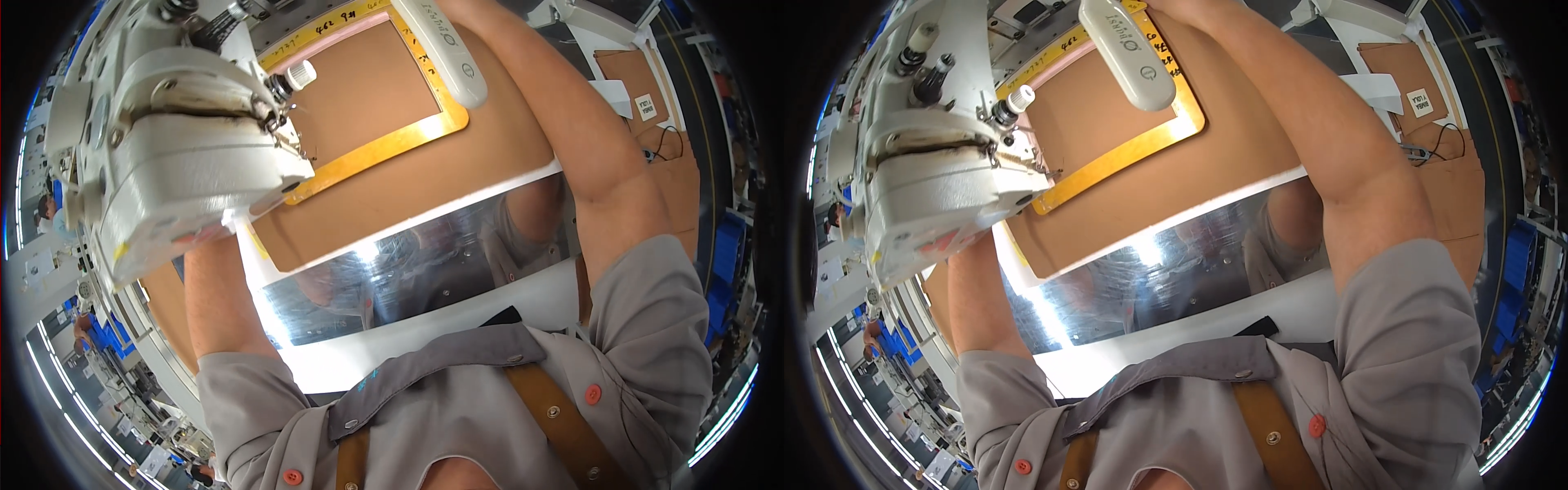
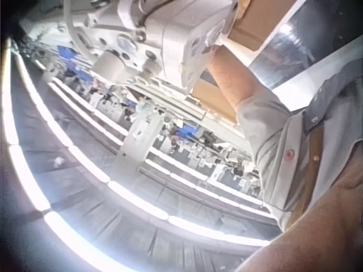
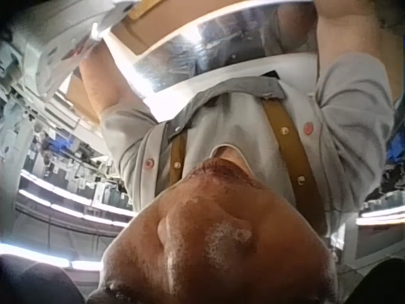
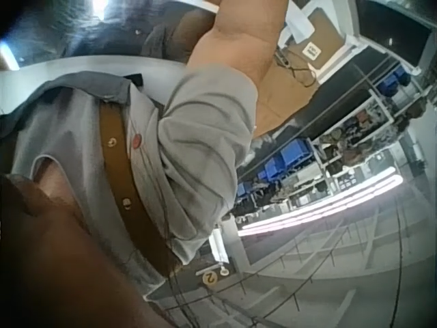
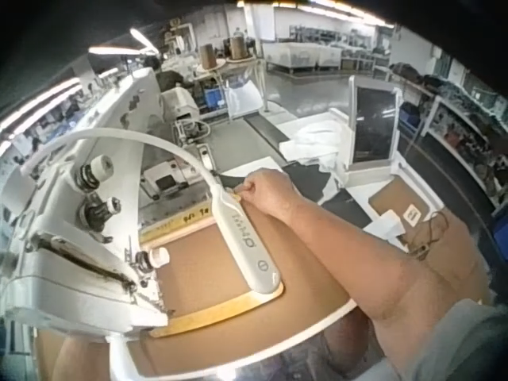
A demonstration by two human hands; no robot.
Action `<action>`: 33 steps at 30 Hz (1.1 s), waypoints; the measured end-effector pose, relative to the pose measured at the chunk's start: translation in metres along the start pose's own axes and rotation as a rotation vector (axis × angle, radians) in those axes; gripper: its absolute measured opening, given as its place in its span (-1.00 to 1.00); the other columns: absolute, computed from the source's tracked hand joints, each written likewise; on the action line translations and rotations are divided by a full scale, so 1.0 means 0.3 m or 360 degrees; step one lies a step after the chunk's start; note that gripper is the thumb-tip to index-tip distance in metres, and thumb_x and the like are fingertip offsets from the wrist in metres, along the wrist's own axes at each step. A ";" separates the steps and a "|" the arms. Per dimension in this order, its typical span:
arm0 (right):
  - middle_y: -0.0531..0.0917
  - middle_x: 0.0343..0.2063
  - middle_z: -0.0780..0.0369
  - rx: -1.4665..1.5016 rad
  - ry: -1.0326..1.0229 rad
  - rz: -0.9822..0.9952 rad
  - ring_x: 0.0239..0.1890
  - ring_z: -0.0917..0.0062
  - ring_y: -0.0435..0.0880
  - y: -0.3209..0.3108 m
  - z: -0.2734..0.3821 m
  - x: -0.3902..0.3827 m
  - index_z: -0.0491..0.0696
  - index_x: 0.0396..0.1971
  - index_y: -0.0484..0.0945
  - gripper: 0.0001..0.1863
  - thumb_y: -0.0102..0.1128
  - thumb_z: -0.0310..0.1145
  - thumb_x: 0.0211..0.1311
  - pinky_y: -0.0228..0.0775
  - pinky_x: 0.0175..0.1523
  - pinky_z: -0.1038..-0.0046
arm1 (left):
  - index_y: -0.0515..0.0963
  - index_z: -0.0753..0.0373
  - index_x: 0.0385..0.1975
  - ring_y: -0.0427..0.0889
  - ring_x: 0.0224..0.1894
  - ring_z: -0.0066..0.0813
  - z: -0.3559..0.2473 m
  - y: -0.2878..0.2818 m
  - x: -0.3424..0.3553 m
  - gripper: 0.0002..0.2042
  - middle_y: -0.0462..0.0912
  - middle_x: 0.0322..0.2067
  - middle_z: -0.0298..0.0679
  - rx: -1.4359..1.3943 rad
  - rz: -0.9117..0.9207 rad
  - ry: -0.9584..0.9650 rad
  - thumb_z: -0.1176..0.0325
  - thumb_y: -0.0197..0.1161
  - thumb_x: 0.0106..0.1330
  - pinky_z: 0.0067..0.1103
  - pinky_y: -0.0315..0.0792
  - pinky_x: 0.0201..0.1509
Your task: The recorder is placing leather pieces and labels into a template and operating a programmable pattern sewing machine to attach them.
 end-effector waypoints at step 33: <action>0.33 0.45 0.19 -0.0454 -0.0358 0.0172 0.53 0.32 0.21 -0.196 0.075 -0.845 -0.01 0.42 0.32 -0.32 0.15 0.01 0.41 -0.11 0.56 -0.04 | 0.25 0.27 0.45 0.22 0.52 -0.16 -0.784 0.084 -0.521 -0.34 0.31 0.45 -0.08 0.0854 0.0330 0.0293 -0.07 -0.01 0.51 -0.12 -0.07 0.57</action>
Point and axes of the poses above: each hand's wrist, its own x-axis towards the middle knuckle, its own y-axis out of the palm, z = x × y, the point moved 6 cm from there along x, towards the middle knuckle
